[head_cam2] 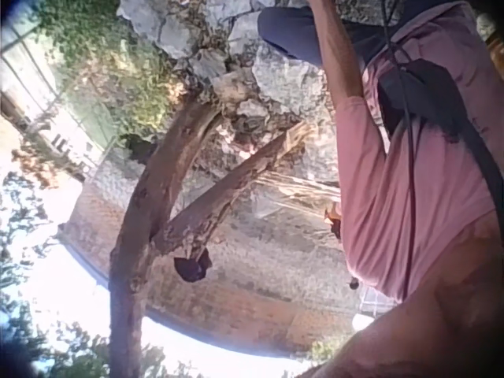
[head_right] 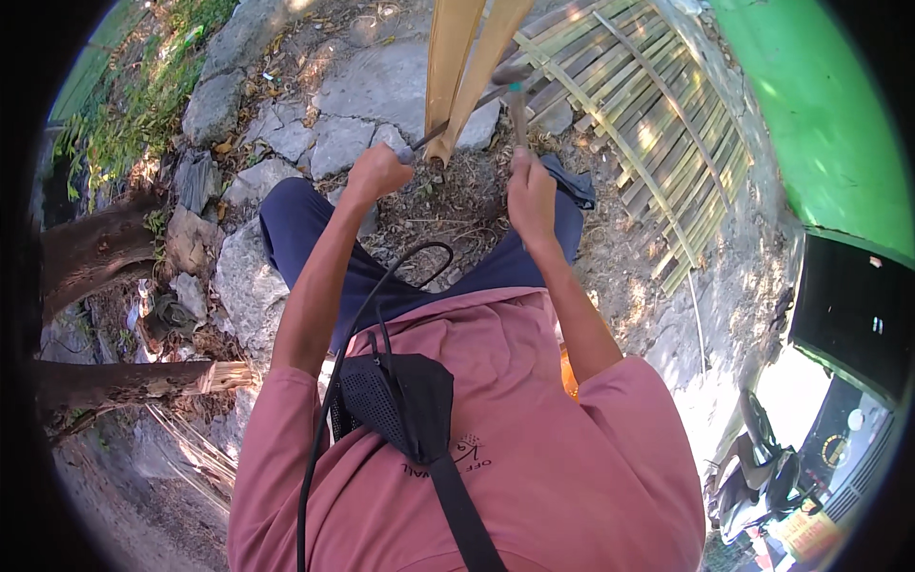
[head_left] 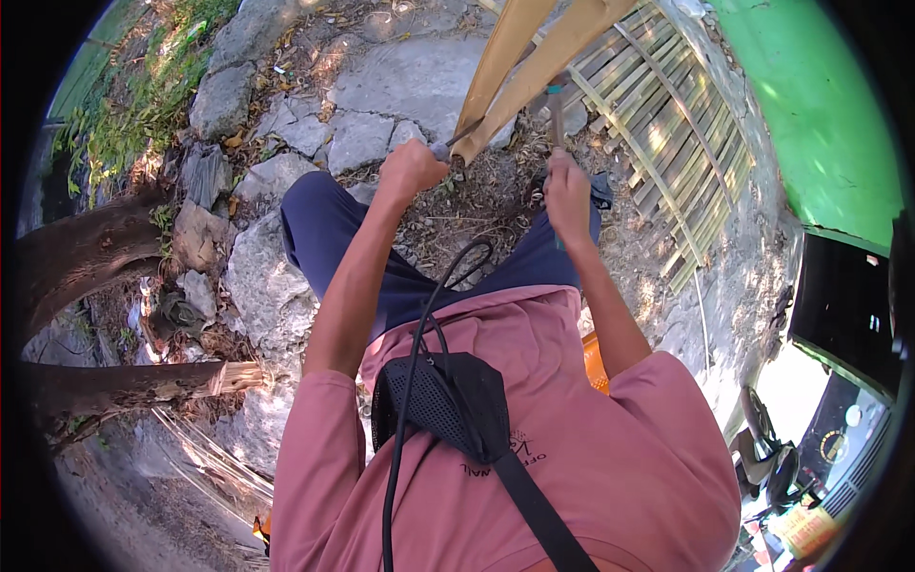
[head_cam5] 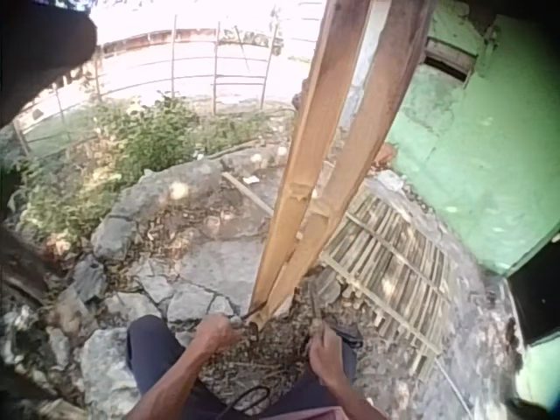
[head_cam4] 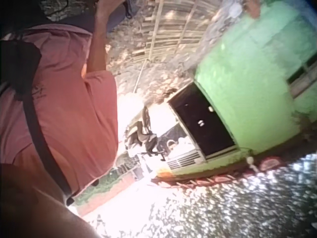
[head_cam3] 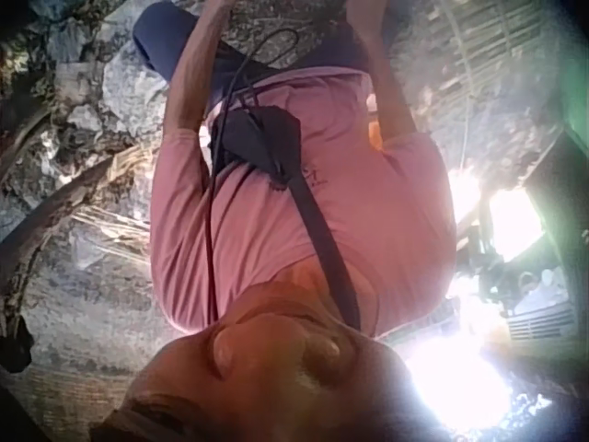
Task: The person splits a piece of bamboo by hand using a machete and a hammer, then trims and shaves the split bamboo strips with the machete.
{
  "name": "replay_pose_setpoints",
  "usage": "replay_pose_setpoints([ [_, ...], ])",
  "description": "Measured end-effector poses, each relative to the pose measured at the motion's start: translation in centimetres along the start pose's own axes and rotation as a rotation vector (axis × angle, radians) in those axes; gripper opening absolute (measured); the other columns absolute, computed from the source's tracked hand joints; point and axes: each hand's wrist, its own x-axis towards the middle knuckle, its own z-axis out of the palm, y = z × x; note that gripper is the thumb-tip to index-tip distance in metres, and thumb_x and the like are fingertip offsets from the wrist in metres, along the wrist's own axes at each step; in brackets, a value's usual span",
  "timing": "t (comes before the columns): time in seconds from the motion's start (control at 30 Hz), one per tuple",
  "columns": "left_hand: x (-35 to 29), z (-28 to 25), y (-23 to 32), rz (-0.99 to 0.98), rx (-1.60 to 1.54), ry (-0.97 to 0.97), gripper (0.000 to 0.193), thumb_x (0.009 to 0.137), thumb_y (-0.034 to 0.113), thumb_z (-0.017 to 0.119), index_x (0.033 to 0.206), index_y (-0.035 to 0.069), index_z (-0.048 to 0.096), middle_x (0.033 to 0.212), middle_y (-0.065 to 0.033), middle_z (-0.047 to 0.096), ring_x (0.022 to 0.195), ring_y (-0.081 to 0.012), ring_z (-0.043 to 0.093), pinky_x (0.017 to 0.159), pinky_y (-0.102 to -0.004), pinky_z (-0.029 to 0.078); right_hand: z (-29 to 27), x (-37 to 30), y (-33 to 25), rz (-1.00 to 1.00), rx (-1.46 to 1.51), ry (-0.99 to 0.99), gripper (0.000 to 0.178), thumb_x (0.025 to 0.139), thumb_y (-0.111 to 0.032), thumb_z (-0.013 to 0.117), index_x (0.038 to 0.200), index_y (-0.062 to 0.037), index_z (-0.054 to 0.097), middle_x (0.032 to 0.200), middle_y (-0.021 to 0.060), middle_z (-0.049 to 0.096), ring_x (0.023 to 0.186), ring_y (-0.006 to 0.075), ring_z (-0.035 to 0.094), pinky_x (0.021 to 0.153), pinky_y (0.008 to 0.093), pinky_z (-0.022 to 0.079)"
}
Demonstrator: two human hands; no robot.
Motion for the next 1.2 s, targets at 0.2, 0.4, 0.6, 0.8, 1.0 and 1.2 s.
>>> replay_pose_setpoints([
  [0.2,-0.8,-0.9,0.8,-0.024,-0.005,-0.017,0.046,0.076,0.03,0.071,0.107,-0.004,0.073,0.11,-0.0257,0.072,0.103,-0.0397,0.071,0.09,-0.0462,0.056,-1.7,1.6,-3.8,-0.19,0.261,0.295,0.044,0.109,-0.035,0.043,0.082,-0.0021,0.055,0.06,0.0036,0.048,0.054,0.0141,0.049,0.053,0.0339,0.039],
  [0.4,-0.1,0.1,0.5,0.019,0.018,0.054,0.046,0.076,0.03,0.071,0.106,-0.005,0.073,0.109,-0.0259,0.072,0.102,-0.0399,0.071,0.089,-0.0464,0.056,1.5,0.1,3.0,0.155,0.004,-0.044,0.044,0.107,-0.035,0.044,0.081,-0.0015,0.055,0.06,0.0077,0.051,0.055,0.0214,0.052,0.057,0.0392,0.042],
  [0.6,-1.2,-1.1,0.3,-0.01,-0.031,0.011,0.042,0.077,0.029,0.07,0.106,-0.002,0.074,0.107,-0.0229,0.073,0.102,-0.0397,0.071,0.088,-0.046,0.057,-3.4,2.9,-6.0,-0.147,0.367,0.216,0.052,0.108,-0.039,0.041,0.078,0.0014,0.051,0.059,0.0088,0.048,0.05,0.0197,0.047,0.047,0.0406,0.038],
  [0.8,-0.4,-1.3,1.2,-0.008,-0.012,-0.03,0.042,0.077,0.029,0.07,0.107,-0.001,0.074,0.109,-0.0225,0.073,0.102,-0.0383,0.071,0.089,-0.0452,0.057,2.8,0.3,4.4,-0.003,-0.154,0.002,0.047,0.108,-0.037,0.042,0.093,0.0026,0.062,0.066,0.016,0.059,0.06,0.0249,0.061,0.064,0.0425,0.048],
  [1.0,-0.8,-0.9,-0.4,-0.019,-0.042,-0.024,0.041,0.077,0.029,0.069,0.106,0.0,0.075,0.108,-0.0233,0.073,0.101,-0.0385,0.072,0.088,-0.0471,0.057,-1.2,2.9,-5.9,-0.19,0.194,0.223,0.045,0.109,-0.038,0.042,0.079,-0.0048,0.051,0.056,0.0009,0.045,0.047,0.0113,0.043,0.045,0.0301,0.034],
  [1.2,-0.2,-0.2,1.4,0.038,0.008,-0.014,0.043,0.078,0.031,0.07,0.104,-0.003,0.074,0.107,-0.0233,0.073,0.101,-0.0385,0.072,0.086,-0.0469,0.057,4.5,0.3,5.7,0.049,-0.177,0.027,0.052,0.107,-0.041,0.042,0.088,0.0029,0.06,0.068,0.0173,0.059,0.063,0.0316,0.062,0.065,0.045,0.049],
])
